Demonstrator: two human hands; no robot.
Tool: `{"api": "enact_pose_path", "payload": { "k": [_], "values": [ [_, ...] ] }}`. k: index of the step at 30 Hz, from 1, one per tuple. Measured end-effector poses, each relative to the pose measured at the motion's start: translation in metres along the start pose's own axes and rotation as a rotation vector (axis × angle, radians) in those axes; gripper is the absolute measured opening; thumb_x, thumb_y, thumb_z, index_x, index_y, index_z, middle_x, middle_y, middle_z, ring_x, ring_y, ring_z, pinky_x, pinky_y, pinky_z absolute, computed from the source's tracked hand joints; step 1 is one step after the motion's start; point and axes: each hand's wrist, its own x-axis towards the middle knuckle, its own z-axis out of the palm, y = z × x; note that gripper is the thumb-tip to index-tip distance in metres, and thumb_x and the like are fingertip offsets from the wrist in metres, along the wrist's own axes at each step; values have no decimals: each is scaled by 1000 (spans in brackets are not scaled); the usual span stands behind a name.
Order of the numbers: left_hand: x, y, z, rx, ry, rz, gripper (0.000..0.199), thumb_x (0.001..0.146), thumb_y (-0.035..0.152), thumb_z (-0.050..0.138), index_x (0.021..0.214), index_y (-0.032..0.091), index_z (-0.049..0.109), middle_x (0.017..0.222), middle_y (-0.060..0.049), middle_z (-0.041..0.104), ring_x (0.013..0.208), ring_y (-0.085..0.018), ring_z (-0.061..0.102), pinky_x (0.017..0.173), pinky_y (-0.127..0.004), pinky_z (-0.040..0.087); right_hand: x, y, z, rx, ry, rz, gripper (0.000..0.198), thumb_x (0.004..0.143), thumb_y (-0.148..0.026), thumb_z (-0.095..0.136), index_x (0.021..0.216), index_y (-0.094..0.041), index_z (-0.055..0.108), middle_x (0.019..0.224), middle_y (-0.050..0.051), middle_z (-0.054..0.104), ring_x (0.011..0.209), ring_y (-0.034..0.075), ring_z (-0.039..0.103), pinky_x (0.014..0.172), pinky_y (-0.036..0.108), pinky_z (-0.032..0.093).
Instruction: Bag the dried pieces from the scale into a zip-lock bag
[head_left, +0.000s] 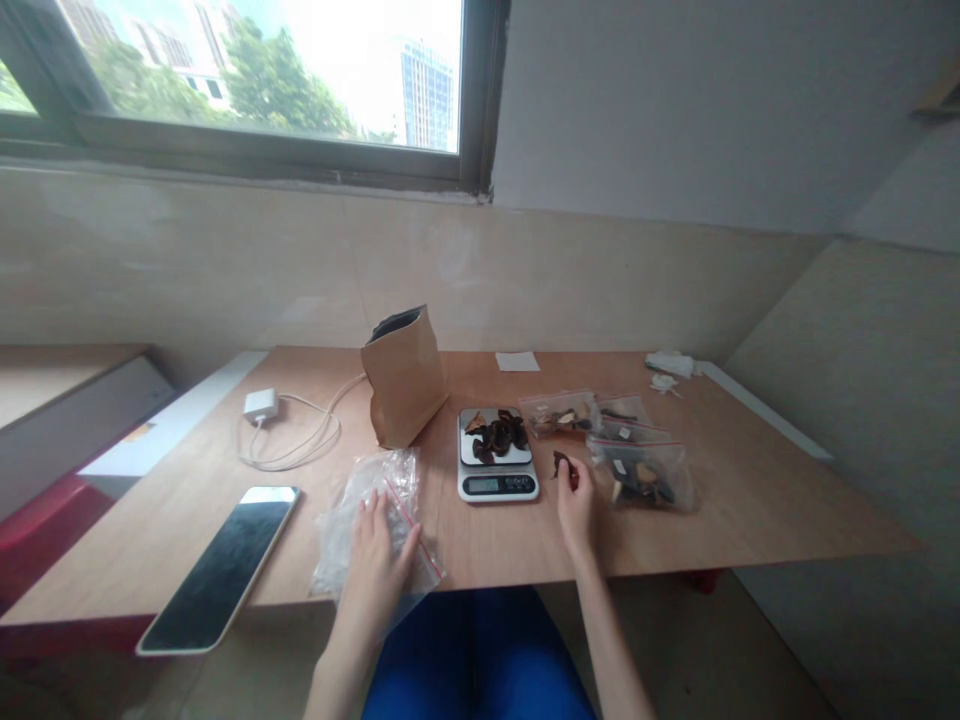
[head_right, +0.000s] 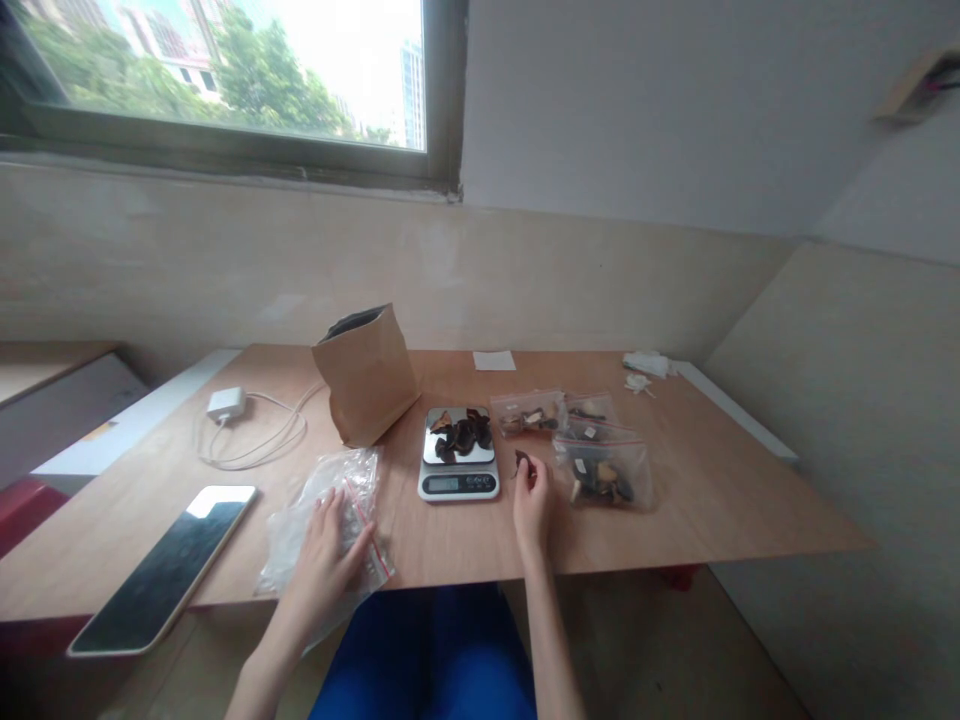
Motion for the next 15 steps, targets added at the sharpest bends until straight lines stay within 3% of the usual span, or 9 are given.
{"api": "enact_pose_path", "payload": {
  "k": [7,12,14,15],
  "values": [
    [-8,-7,10,121,-8,166,50,85,45,38,121,14,54,132,-19,49,130,-33,36,103,-53,31,22,-9,8,-78,-77,-28,41,81,-49,43,95,-13,56,86,13,63,77,22,58,72,38,47],
    [-10,-7,8,167,-5,184,52,87,43,34,126,14,51,133,-18,49,130,-32,36,104,-52,31,23,-39,-2,-233,57,-193,34,85,-42,40,98,-15,54,96,14,58,93,24,53,85,42,42],
    [-11,-9,10,180,-8,190,53,88,41,32,128,11,49,134,-18,47,130,-32,35,105,-52,30,4,-55,-7,-186,-23,-204,28,87,-37,37,94,-16,55,91,11,58,85,22,54,79,37,44],
    [-11,-10,10,178,-6,190,54,88,40,31,129,10,48,135,-19,47,130,-32,35,105,-52,30,-8,-63,-8,-135,-126,-173,27,89,-35,36,92,-17,55,86,9,58,75,19,55,73,33,45]
  ]
}}
